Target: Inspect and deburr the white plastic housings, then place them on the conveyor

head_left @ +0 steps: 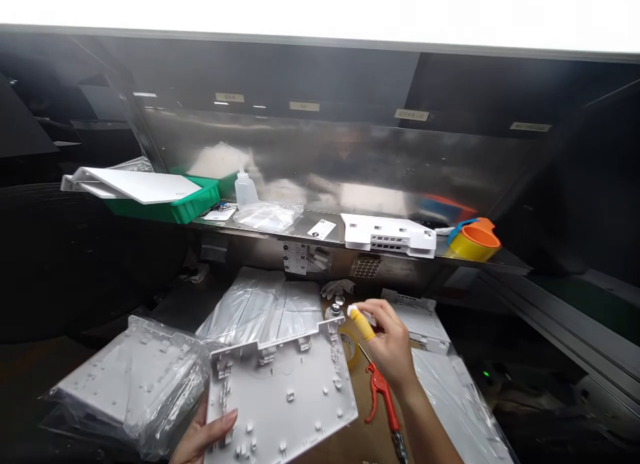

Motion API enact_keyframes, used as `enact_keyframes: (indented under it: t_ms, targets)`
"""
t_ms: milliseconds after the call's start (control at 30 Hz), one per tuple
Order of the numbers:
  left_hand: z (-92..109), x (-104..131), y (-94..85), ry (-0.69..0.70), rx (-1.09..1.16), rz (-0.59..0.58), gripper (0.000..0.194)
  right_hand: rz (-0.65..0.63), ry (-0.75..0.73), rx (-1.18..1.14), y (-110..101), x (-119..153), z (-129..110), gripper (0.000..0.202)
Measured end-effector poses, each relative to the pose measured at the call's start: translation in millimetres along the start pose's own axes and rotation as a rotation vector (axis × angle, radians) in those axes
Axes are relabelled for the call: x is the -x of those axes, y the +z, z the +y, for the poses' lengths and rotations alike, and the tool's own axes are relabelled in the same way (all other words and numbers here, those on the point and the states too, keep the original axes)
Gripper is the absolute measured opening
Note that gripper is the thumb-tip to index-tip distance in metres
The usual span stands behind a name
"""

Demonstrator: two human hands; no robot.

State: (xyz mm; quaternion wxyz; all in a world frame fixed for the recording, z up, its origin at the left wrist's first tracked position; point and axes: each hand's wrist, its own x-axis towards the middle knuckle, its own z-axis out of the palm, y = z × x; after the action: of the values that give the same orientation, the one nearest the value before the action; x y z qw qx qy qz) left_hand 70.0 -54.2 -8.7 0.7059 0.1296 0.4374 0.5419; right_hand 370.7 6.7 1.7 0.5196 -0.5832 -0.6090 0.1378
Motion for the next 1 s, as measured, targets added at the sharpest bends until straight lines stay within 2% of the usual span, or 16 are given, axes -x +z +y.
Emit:
enact_keyframes:
  t_ms: [100, 167, 233, 300, 367, 467, 567, 733, 833, 900, 933, 1000]
  targets:
    - [-3, 4, 10.2, -0.021, 0.047, -0.009, 0.122, -0.038, 0.031, 0.016, -1, 5, 14, 0.016]
    - [-6, 6, 15.8, -0.043, 0.034, 0.015, 0.123, -0.006, 0.092, 0.064, -2, 8, 20, 0.014]
    - [-11, 6, 20.3, -0.054, -0.021, 0.028, 0.12, 0.025, 0.112, 0.068, -3, 12, 17, 0.013]
    - [-19, 4, 24.2, -0.039, -0.069, 0.001, 0.109, 0.02, 0.069, 0.013, -2, 21, 0, 0.013]
    - [-28, 1, 27.7, 0.006, -0.112, -0.06, 0.091, -0.006, -0.008, -0.062, 4, 32, -27, 0.016]
    - [-42, -2, 32.3, 0.141, -0.237, -0.157, 0.064, -0.032, -0.172, -0.142, 19, 49, -65, 0.023]
    - [-50, -5, 33.6, 0.256, -0.359, -0.232, 0.056, -0.039, -0.307, -0.161, 35, 56, -77, 0.028]
    - [-56, -16, 21.5, 0.245, -0.407, -0.247, 0.054, -0.019, -0.205, -0.118, 48, 61, -63, 0.023]
    - [-56, -22, 7.7, 0.18, -0.378, -0.262, 0.06, -0.124, -0.19, -0.153, 59, 67, -46, 0.021]
    - [-52, -23, -3.0, 0.102, -0.338, -0.248, 0.068, -0.163, -0.033, -0.091, 68, 65, -21, 0.019]
    - [-48, -23, -8.6, 0.079, -0.332, -0.231, 0.07, -0.152, 0.103, -0.025, 71, 63, -3, 0.019]
    - [-38, -20, -19.7, 0.103, -0.366, -0.196, 0.068, -0.104, 0.332, 0.1, 73, 55, 40, 0.021]
